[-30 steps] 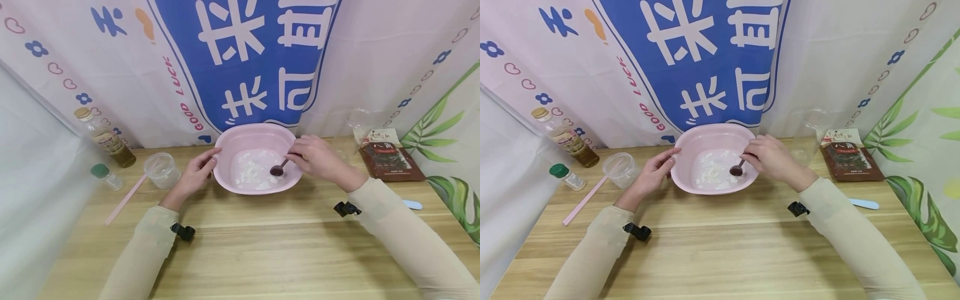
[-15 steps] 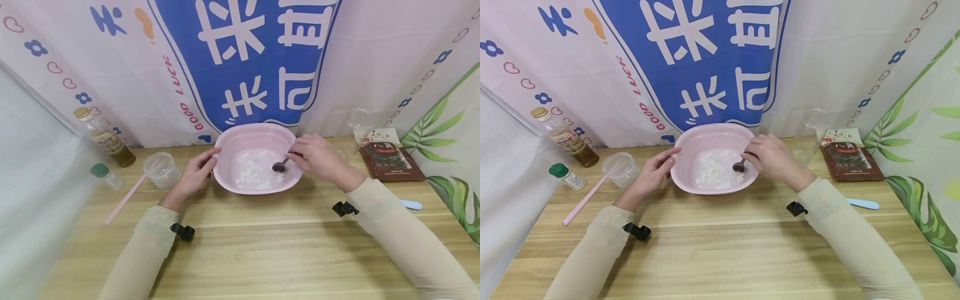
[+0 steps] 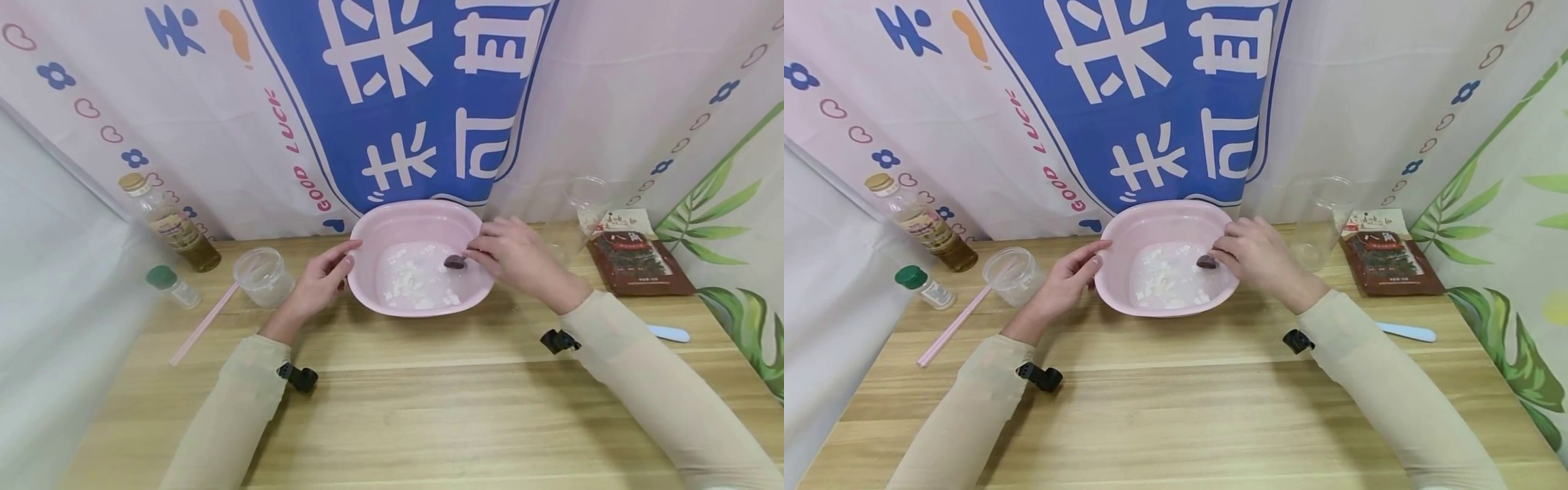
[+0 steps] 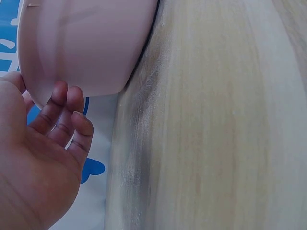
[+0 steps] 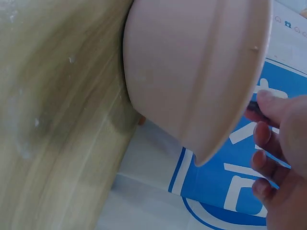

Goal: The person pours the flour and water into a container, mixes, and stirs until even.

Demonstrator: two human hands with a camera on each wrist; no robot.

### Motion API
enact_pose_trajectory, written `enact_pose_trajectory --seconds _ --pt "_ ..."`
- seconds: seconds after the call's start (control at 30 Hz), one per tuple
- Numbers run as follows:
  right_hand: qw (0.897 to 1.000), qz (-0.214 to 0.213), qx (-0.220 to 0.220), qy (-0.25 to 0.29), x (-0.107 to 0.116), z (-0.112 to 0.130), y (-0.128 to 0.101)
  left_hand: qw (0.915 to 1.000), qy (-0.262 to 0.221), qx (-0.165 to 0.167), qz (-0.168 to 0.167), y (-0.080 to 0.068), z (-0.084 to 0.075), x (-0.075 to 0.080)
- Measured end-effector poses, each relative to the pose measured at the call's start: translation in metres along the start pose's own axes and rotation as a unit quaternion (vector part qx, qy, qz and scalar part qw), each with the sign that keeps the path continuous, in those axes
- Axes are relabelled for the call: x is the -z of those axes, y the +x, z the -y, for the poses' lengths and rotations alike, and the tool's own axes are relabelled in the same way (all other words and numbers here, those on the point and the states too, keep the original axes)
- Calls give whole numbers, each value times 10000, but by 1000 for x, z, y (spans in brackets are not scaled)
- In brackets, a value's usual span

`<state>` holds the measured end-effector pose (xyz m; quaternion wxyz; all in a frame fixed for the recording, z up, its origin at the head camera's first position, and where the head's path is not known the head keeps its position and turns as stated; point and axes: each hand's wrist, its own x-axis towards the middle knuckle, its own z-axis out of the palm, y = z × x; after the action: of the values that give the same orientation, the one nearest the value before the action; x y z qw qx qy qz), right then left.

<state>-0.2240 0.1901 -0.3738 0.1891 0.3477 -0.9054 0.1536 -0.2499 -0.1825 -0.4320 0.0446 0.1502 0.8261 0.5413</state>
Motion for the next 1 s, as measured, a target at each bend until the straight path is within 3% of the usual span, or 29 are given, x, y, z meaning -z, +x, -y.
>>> enact_pose_trajectory --seconds 0.13,0.27,0.37,0.53,0.6,0.73,0.87,1.0 --pt "9974 168 133 692 -2 0 0 10000 -7 7 -27 0 0 0" --pt "9914 214 -49 1292 -3 1 2 10000 -33 46 -38 -1 1 1" --pt "9940 195 -293 1035 -3 2 4 10000 -38 63 -11 0 2 1" --pt "9978 313 -584 97 -3 3 6 10000 9 74 25 0 2 1" --pt "9979 333 -558 40 -2 3 6 10000 34 68 26 0 2 1" --pt "9971 401 -264 585 -3 5 6 10000 52 10 9 1 2 2" --pt "9878 747 -131 1357 -3 8 7 10000 67 -11 7 1 1 2" --pt "9813 893 -51 1707 -4 9 8 10000 74 9 21 1 2 2"
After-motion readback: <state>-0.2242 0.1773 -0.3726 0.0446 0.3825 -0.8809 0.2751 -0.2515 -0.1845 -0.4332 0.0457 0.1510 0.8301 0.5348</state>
